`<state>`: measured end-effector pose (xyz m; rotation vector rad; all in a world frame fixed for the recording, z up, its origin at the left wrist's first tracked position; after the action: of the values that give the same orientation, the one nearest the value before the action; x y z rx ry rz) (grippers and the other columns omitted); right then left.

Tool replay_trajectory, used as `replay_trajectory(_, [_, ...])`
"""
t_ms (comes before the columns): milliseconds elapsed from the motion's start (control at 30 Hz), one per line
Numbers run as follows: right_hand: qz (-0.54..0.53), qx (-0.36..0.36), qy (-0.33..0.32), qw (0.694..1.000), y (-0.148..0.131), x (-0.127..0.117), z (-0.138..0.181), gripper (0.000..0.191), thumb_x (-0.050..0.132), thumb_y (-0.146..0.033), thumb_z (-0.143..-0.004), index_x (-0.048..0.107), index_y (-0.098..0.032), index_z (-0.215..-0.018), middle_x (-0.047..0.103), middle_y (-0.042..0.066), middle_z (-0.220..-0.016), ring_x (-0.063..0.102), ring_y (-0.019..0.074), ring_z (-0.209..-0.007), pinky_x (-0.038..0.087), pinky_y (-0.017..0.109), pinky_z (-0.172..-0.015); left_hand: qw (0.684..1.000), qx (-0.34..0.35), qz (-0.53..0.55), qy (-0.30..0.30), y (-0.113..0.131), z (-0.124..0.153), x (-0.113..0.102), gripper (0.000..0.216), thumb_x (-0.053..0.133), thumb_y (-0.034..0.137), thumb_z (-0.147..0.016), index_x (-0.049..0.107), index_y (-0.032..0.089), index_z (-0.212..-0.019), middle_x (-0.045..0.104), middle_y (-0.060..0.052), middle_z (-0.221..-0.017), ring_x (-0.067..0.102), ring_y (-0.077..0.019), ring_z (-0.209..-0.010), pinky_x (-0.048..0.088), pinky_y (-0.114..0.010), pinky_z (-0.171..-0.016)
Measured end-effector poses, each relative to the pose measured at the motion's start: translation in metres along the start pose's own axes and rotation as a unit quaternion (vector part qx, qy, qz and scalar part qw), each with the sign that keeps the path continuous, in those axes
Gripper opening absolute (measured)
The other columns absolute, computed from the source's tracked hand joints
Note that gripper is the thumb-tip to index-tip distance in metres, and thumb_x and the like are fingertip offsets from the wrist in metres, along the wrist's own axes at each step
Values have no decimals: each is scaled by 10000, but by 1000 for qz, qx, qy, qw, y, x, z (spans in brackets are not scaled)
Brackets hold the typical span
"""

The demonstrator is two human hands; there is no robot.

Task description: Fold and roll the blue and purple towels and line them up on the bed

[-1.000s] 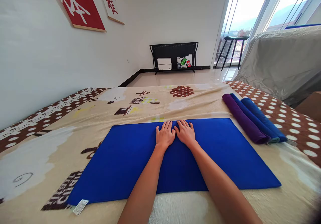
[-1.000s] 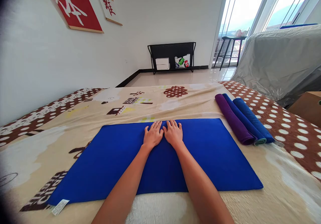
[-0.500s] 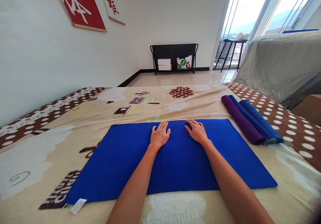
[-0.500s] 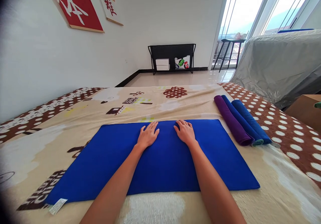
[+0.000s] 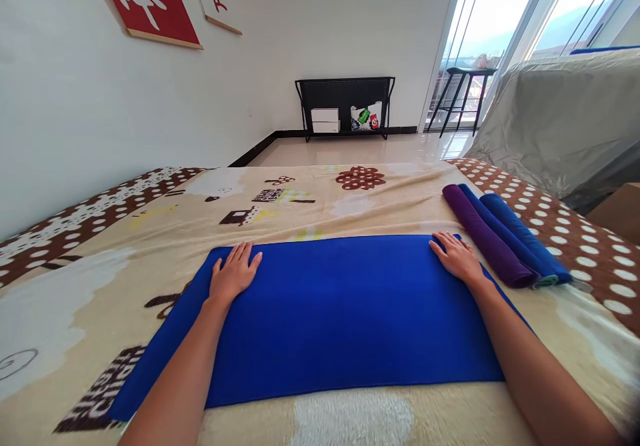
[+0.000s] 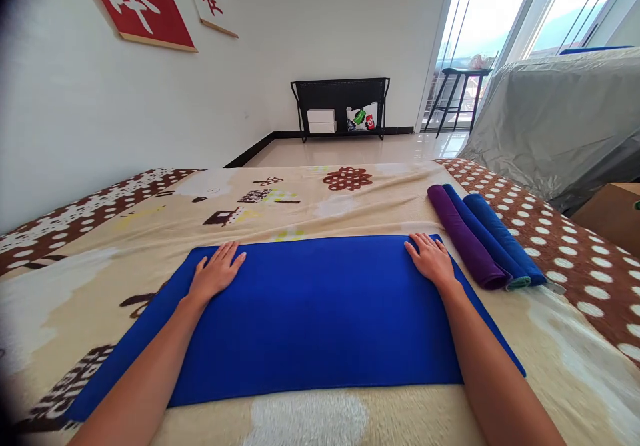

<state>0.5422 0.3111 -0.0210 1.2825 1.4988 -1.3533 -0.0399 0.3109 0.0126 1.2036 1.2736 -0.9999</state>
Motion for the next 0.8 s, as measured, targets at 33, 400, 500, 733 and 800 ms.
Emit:
replay_trajectory(33, [6,12,2,1000,8,0,0,556,277,-534,-1009,470,-252,-1448,414,47,-1548,284,187,-1474,161,434,-1211,1000,-18,-1,1,-14,-1,-1,676,180,563,-975,261,219,-1551,243,-43,-1633,205,-233,-1510,147,-558,-1203])
replay_trajectory(400, [19,23,74,997,13,-15,4,675,239,-532,-1010,436,-71,-1462,376,194,-1545,247,300,-1486,204,535,-1189,990,-124,16,59,-56,-6,-12,881,216,650,-921,293,4,-1514,259,-236,-1591,270,-400,-1464,233,-674,-1124])
replay_trajectory(500, [8,-57,98,993,-12,-30,24,617,172,-456,-1033,390,-111,-1496,316,112,-1592,176,221,-1510,143,465,-1231,992,-83,24,97,-47,4,-24,765,153,550,-958,328,51,-1512,298,-186,-1593,270,-332,-1478,199,-594,-1175])
replay_trajectory(733, [-8,-178,26,984,-9,-36,131,597,311,-532,-1009,288,-280,-1549,312,6,-1600,309,187,-1465,296,423,-1204,997,54,28,49,-62,97,-17,696,296,583,-902,320,295,-1536,364,6,-1579,345,-234,-1458,242,-459,-1193])
replay_trajectory(800, [-5,-168,14,986,13,-39,166,626,332,-537,-998,223,-304,-1569,287,0,-1610,296,213,-1471,280,472,-1209,998,26,5,56,-93,138,-13,649,280,556,-912,245,405,-1542,348,66,-1580,338,-206,-1461,236,-468,-1193])
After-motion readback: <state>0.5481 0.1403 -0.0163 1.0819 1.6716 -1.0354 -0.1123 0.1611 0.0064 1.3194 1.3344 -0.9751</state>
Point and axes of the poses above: each hand's wrist, its own z-axis away from the middle knuckle, its own x-axis out of the palm, y = z × x, the point moved 6 cm from there along -z, towards the middle knuckle
